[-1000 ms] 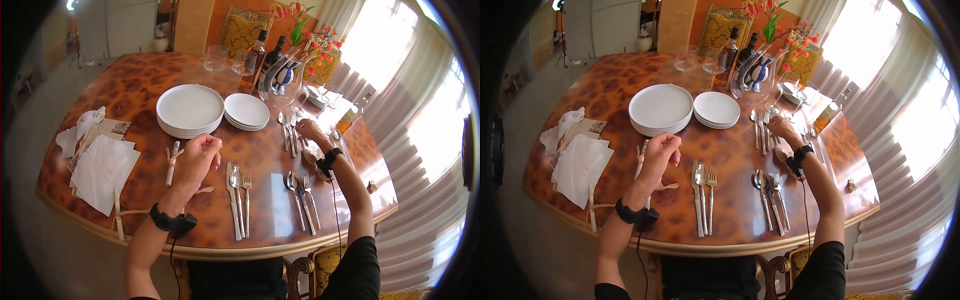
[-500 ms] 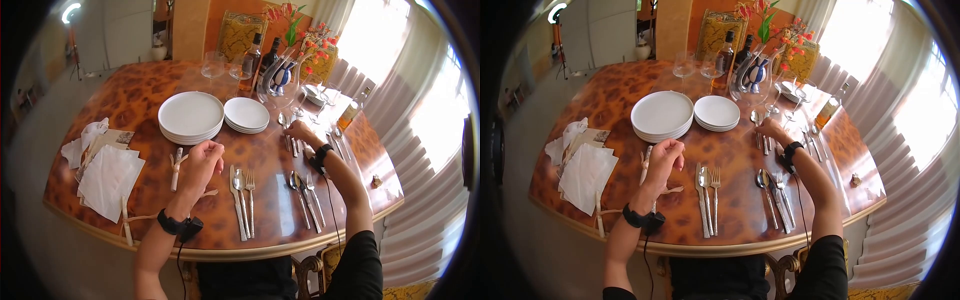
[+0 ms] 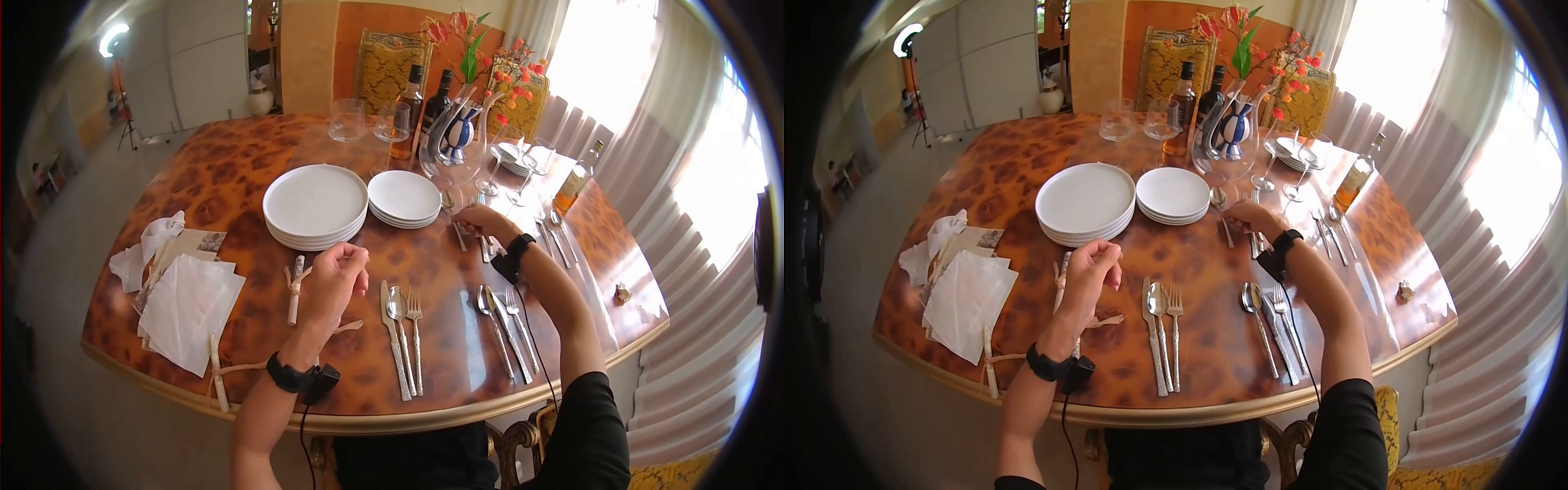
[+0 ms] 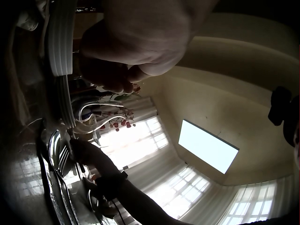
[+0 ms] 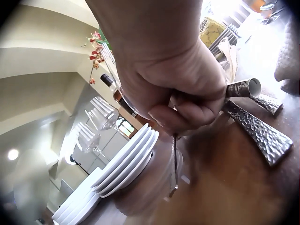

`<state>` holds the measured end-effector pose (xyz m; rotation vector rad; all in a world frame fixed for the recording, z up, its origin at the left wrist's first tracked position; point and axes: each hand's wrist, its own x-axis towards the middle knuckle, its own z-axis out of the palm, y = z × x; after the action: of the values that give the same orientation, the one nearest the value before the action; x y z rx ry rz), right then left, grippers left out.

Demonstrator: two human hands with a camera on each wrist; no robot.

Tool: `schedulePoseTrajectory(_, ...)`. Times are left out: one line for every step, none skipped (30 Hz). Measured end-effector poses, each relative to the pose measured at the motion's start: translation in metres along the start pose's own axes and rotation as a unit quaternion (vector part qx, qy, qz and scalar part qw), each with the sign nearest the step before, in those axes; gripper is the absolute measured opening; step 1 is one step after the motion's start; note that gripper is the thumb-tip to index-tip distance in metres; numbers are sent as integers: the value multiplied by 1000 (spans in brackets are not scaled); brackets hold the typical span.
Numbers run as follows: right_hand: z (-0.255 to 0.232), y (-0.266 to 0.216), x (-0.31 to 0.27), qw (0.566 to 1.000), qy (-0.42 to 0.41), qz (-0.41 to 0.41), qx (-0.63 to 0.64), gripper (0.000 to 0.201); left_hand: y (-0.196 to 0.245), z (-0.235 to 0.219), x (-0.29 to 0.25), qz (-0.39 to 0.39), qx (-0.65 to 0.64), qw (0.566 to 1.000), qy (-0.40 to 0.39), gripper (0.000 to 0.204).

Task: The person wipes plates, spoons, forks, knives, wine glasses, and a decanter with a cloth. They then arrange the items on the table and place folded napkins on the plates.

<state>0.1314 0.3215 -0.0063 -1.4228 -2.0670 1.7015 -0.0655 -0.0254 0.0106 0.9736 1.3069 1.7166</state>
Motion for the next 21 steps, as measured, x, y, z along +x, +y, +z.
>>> schedulePoseTrajectory(1, 1, 4, 1000, 2, 0, 3, 29, 0, 0, 0, 0, 0, 1000, 2, 18)
schedulePoseTrajectory(3, 2, 8, 1000, 13, -4, -3, 29, 0, 0, 0, 0, 0, 1000, 4, 19)
schedulePoseTrajectory(4, 3, 11, 1000, 24, -9, -9, 29, 1, 1, 0, 0, 3, 1000, 0, 19)
schedulePoseTrajectory(6, 4, 14, 1000, 26, -10, -5, 29, 1, 1, 0, 1, 2, 1000, 5, 19)
schedulePoseTrajectory(8, 5, 16, 1000, 19, -9, 2, 29, 2, 0, 0, 1, 1, 1000, 10, 18)
schedulePoseTrajectory(8, 5, 18, 1000, 12, -7, 9, 28, 2, 0, 0, 3, 3, 1000, 8, 18)
schedulePoseTrajectory(11, 3, 16, 1000, 13, -9, 10, 28, 2, 0, 0, 2, 1, 1000, 7, 18)
schedulePoseTrajectory(12, 2, 12, 1000, 27, -9, -10, 26, 2, 0, 0, 1, -2, 1000, 7, 18)
schedulePoseTrajectory(14, 0, 9, 999, 40, -8, -30, 23, 2, 0, 0, 1, -2, 1000, 6, 18)
schedulePoseTrajectory(12, 2, 11, 999, 41, -8, -30, 23, 3, 0, 0, 1, 0, 1000, 6, 18)
schedulePoseTrajectory(11, 5, 13, 997, 65, -27, -26, 20, 3, 1, -1, 0, 1, 1000, 5, 17)
schedulePoseTrajectory(10, 9, 14, 995, 89, -46, -21, 18, 2, 1, -1, -2, 1, 1000, 3, 17)
schedulePoseTrajectory(10, 12, 15, 995, 90, -45, -20, 18, 1, 1, -1, 0, 1, 1000, 3, 17)
schedulePoseTrajectory(9, 14, 17, 995, 95, -38, -5, 18, 1, 1, 0, 3, 3, 1000, 3, 17)
schedulePoseTrajectory(9, 15, 19, 994, 100, -32, 11, 19, 1, 0, 0, 3, 4, 1000, 2, 17)
schedulePoseTrajectory(11, 13, 15, 994, 102, -33, 13, 19, 1, 0, 0, 2, 6, 1000, 4, 17)
schedulePoseTrajectory(13, 12, 12, 994, 101, -37, 17, 21, 1, 1, 0, 1, 7, 1000, 7, 17)
schedulePoseTrajectory(14, 11, 7, 994, 100, -40, 21, 22, 1, 1, 0, 2, 9, 1000, 4, 17)
schedulePoseTrajectory(13, 10, 4, 994, 101, -41, 24, 22, 0, 1, 0, 3, 8, 1000, 6, 17)
schedulePoseTrajectory(12, 8, 1, 993, 99, -49, -47, 23, 0, 1, 0, 4, 6, 1000, 8, 17)
schedulePoseTrajectory(10, 6, -1, 987, 96, -57, -119, 23, -1, 1, 1, 4, 7, 1000, 6, 17)
